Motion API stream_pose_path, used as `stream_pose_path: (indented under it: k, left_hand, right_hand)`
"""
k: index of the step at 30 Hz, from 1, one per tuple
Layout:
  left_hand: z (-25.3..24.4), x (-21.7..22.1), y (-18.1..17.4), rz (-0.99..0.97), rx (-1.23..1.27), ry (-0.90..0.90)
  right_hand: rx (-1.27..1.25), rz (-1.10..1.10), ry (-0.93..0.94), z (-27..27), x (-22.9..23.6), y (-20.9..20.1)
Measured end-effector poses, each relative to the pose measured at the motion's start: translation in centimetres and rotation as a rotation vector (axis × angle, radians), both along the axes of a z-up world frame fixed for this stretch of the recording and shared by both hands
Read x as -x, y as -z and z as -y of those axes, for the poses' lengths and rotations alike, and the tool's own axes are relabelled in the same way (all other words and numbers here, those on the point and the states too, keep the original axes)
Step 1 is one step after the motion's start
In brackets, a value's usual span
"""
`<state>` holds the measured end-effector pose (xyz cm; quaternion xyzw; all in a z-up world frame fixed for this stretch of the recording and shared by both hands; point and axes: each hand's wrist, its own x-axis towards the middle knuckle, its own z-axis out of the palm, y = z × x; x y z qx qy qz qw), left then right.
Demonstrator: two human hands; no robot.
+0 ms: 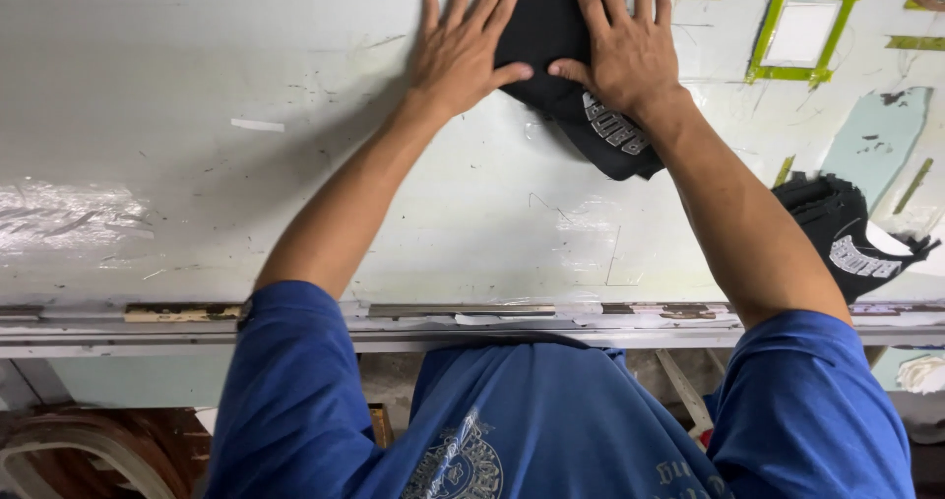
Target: The person positions and smooths black fabric pieces onto a white sticky surface under an embroidery machine head.
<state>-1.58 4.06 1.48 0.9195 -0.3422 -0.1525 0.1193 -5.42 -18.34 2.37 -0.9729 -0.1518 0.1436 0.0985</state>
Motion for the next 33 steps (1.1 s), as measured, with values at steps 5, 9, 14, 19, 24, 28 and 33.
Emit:
stream_pose_path:
  k: [5, 9, 14, 19, 24, 28, 33]
  left_hand:
    - [-1.5, -0.3, -0.3, -0.042, -0.035, 0.083]
    - [-1.2, -0.3, -0.4, -0.054, -0.053, 0.067]
    - [-1.6, 0.4, 0.4, 0.02, 0.013, 0.061]
    - [0.1, 0.8, 1.0, 0.086, 0.117, -0.019]
    - [0.4, 0.4, 1.3, 0.17, 0.06, -0.02]
    - [0.1, 0.0, 0.6, 0.057, -0.027, -0.011]
    - [-0.6, -0.1, 0.4, 0.009, 0.008, -0.041]
  right_hand:
    - [-0.023, 0.039, -0.036, 0.2, 0.4, 0.0]
    - [-0.006, 0.048, -0.038, 0.0, 0.6, -0.5]
    - [0.004, 0.039, -0.031, -0.2, 1.0, -0.4]
    - [-0.007, 0.169, 0.033, -2.0, 0.6, 0.2]
    - [-0.002, 0.317, 0.014, -2.2, 0.4, 2.6]
    - [-0.057, 0.239, 0.039, -1.6, 0.5, 2.5]
    - [-0.068, 0.178, 0.042, -0.8, 0.5, 2.3]
